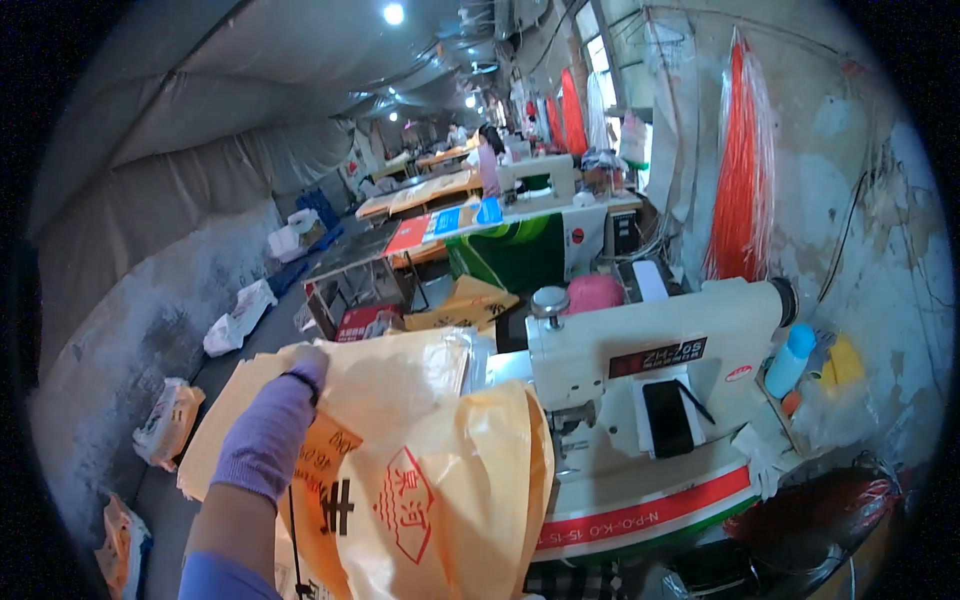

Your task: The recorder is sewing industrial sacks/bags using a heavy-duty sewing machine.

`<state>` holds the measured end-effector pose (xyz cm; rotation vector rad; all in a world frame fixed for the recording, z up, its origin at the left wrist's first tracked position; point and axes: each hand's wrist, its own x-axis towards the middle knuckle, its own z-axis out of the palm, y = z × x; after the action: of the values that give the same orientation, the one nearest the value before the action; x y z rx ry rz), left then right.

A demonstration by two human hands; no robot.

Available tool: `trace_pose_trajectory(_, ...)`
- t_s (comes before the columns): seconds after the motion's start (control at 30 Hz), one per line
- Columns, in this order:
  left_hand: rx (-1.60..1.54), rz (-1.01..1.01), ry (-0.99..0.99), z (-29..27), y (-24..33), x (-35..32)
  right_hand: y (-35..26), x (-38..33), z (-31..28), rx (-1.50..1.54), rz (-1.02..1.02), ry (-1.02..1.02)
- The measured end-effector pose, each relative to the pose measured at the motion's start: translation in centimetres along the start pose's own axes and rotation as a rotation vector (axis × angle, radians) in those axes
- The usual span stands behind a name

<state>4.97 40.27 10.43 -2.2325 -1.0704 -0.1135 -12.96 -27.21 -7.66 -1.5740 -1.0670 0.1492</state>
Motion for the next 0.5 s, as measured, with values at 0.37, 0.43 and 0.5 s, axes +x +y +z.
trace_pose_trajectory(0.37, -0.060, 0.239, -0.251, -4.8, -0.6, -9.3, -0.1, 1.3, -1.7, -0.265, -0.119, -0.049)
trace_pose_trajectory(0.43, -0.391, 0.035, 0.002, -5.0, -0.4, -8.2, -0.9, 0.7, -2.3, -0.160, -0.035, 0.068)
trace_pose_trajectory(0.5, -0.501, 0.007, 0.233, -4.5, -9.3, -1.7, 0.6, 0.4, -1.9, -0.410, -0.155, -0.070)
